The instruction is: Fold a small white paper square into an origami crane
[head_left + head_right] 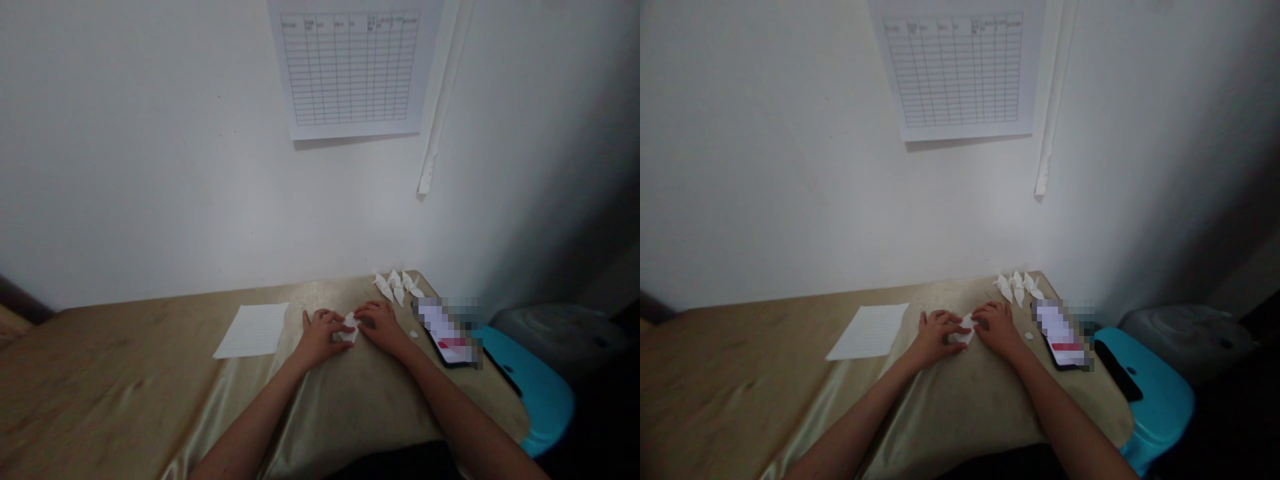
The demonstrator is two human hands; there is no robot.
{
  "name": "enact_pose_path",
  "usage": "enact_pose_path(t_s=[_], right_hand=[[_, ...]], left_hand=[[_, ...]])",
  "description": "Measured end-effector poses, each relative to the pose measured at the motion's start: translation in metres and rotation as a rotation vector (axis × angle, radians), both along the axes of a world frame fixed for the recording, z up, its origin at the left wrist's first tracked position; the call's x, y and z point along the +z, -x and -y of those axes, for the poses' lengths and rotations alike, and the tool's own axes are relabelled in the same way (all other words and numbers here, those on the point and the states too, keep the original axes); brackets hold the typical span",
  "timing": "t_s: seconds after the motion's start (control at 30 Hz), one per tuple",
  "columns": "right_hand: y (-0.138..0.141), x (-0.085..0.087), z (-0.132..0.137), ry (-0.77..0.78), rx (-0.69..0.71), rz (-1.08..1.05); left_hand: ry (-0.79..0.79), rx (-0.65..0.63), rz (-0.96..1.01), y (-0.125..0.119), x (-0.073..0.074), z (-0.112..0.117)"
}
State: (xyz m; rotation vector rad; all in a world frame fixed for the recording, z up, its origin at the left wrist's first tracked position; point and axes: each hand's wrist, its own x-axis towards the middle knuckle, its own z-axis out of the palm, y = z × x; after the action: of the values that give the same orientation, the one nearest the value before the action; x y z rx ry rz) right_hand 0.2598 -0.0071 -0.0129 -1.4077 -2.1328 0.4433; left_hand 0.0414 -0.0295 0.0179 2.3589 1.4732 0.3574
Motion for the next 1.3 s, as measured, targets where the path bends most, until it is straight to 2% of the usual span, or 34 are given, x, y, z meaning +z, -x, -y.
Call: enact_pose_path(t_s=[0.4, 0.8, 1.3], right_hand=[[0.0, 0.008, 0.011, 0.016, 0.031, 0.041], [-0.003, 0.0, -0.002, 0.034, -0.006, -0.023], [-0.002, 0.0, -0.01, 0.045, -0.033, 0.003]], left_hand=[[-0.035, -0.017, 0.016, 0.004, -0.004, -0.002], [0.011, -0.042, -0.029, 0.006, -0.004, -0.008], [0.002, -0.018, -0.008, 0.004, -0.006, -0.005]])
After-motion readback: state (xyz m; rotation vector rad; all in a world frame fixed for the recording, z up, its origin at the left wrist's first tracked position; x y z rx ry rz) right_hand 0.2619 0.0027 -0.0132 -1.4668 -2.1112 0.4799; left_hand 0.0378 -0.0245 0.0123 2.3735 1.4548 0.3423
